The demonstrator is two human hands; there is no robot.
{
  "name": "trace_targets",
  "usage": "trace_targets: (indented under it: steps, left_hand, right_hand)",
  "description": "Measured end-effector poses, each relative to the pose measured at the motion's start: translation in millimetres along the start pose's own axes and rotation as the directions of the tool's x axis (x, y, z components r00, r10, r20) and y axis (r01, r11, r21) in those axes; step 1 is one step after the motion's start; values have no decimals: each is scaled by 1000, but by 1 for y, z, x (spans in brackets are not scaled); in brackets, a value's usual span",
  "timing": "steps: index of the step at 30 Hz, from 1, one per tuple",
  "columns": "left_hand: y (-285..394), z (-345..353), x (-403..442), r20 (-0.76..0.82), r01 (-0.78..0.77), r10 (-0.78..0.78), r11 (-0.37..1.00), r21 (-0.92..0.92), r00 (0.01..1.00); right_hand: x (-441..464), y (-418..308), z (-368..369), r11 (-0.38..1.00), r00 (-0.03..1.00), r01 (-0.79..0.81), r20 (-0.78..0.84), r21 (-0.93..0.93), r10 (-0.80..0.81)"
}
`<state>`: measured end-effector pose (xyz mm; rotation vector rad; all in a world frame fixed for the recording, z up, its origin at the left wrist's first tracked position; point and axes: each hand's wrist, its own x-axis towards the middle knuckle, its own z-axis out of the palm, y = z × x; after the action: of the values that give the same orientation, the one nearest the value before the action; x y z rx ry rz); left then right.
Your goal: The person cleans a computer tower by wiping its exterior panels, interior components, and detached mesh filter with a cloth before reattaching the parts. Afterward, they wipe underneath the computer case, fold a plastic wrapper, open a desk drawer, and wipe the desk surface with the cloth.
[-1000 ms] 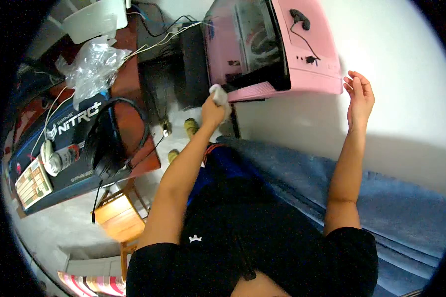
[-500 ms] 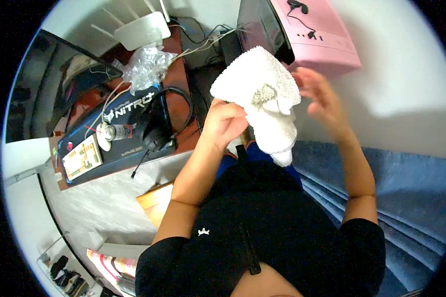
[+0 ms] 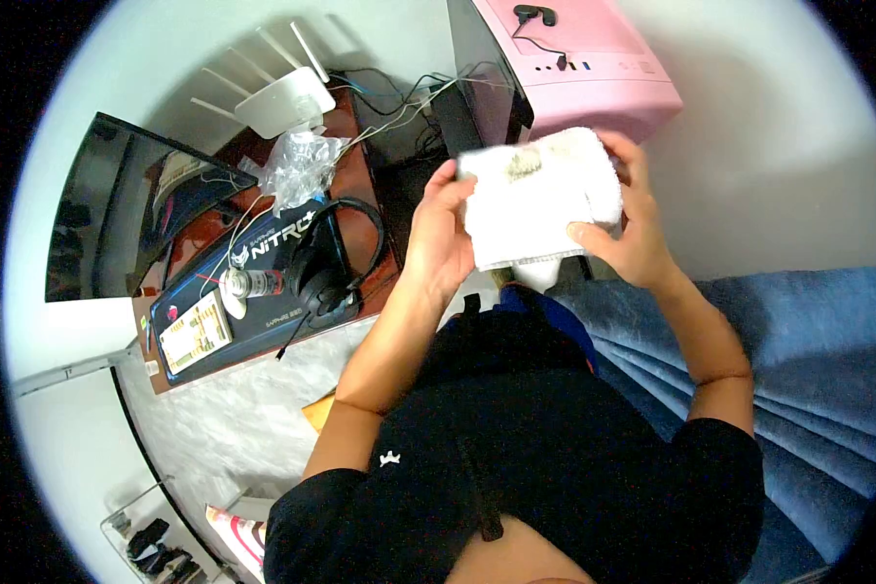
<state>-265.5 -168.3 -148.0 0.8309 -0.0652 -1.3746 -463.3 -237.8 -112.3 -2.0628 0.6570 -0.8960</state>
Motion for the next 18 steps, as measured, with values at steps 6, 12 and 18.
trace_targets:
  steps: [6,12,18]
  left_hand:
    - [-19,-29,-3,189,149,-206,949,278,960]
    - [-43,-62,1,292,100,-277,860,500,915]
    - [-47,-59,7,421,374,-348,927,24,837]
  right_hand:
    - [2,2,9,988,984,-153,98,30,149]
    - [-19,35,18,775,873,-487,229,402,430]
    - [-35,44,41,464,829,-486,222,741,514]
